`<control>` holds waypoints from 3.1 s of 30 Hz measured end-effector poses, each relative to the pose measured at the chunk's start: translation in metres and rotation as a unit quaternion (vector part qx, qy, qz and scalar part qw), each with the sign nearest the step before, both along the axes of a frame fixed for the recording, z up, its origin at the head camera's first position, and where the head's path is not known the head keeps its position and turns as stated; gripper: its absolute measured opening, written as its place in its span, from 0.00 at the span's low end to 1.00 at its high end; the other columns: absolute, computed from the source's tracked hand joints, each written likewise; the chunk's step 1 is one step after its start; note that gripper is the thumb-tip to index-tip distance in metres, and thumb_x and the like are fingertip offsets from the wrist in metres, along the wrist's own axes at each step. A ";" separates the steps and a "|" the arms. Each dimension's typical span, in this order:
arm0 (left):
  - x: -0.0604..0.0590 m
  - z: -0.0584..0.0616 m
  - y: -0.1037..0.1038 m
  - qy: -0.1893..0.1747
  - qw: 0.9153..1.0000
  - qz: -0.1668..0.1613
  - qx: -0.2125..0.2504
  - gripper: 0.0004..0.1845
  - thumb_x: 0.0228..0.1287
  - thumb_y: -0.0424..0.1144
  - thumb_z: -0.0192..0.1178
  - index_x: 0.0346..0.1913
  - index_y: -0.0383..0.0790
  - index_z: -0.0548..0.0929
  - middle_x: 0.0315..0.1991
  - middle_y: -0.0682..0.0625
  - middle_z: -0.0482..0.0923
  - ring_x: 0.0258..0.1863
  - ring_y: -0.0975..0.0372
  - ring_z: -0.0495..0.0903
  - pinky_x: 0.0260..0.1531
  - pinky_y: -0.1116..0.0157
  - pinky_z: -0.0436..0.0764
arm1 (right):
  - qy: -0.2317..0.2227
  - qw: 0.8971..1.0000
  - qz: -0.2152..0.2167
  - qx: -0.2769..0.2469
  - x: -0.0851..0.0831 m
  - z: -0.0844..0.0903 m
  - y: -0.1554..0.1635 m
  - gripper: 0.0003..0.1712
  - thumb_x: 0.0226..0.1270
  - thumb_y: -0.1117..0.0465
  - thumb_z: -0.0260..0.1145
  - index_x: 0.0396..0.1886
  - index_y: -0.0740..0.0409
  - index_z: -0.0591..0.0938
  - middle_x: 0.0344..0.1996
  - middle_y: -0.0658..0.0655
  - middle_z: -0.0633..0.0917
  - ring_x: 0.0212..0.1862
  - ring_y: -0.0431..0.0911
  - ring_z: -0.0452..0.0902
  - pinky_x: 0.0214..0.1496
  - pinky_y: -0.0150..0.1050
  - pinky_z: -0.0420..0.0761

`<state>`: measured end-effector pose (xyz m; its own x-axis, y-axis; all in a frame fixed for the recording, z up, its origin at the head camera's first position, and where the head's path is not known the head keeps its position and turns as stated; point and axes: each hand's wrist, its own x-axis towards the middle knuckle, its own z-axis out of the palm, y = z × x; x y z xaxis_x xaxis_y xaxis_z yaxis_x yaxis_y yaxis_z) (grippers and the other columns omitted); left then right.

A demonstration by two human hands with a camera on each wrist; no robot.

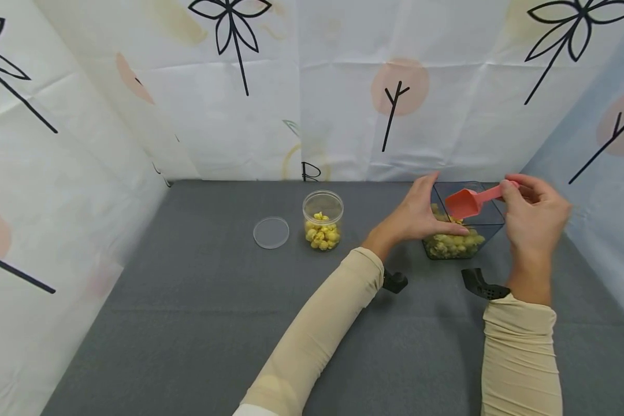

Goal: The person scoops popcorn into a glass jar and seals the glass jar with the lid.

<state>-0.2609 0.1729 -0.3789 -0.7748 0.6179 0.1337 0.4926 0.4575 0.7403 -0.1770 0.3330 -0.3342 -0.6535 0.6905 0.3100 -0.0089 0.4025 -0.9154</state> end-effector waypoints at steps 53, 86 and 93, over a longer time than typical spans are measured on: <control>-0.004 -0.027 0.024 -0.027 0.997 0.016 0.074 0.63 0.50 0.57 0.78 0.82 0.58 0.46 0.77 0.61 0.55 0.73 0.68 0.61 0.68 0.70 0.71 | -0.168 0.967 0.073 0.179 -0.010 -0.017 0.002 0.28 0.81 0.44 0.53 0.64 0.57 0.83 0.51 0.67 0.88 0.28 0.18 0.63 0.31 0.28 0.66; -0.004 -0.029 0.024 -0.028 0.997 0.015 0.076 0.63 0.50 0.57 0.78 0.82 0.61 0.45 0.77 0.61 0.54 0.75 0.67 0.59 0.71 0.67 0.69 | -0.155 0.979 0.087 0.102 -0.009 -0.017 0.010 0.28 0.82 0.45 0.50 0.63 0.57 0.83 0.21 0.20 0.70 0.22 0.20 0.72 0.27 0.20 0.73; -0.004 -0.028 0.024 -0.030 0.996 0.012 0.080 0.63 0.50 0.57 0.78 0.82 0.61 0.45 0.78 0.61 0.53 0.75 0.67 0.59 0.71 0.67 0.69 | -0.169 0.976 0.085 0.105 -0.008 -0.015 0.010 0.28 0.82 0.44 0.49 0.64 0.56 0.83 0.23 0.23 0.71 0.23 0.20 0.72 0.27 0.20 0.74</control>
<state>-0.2652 0.1973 -0.4072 -0.7985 0.5734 0.1831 0.4363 0.3418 0.8323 -0.1849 0.3433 -0.3488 -0.8424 0.5080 0.1798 0.1964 0.6002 -0.7754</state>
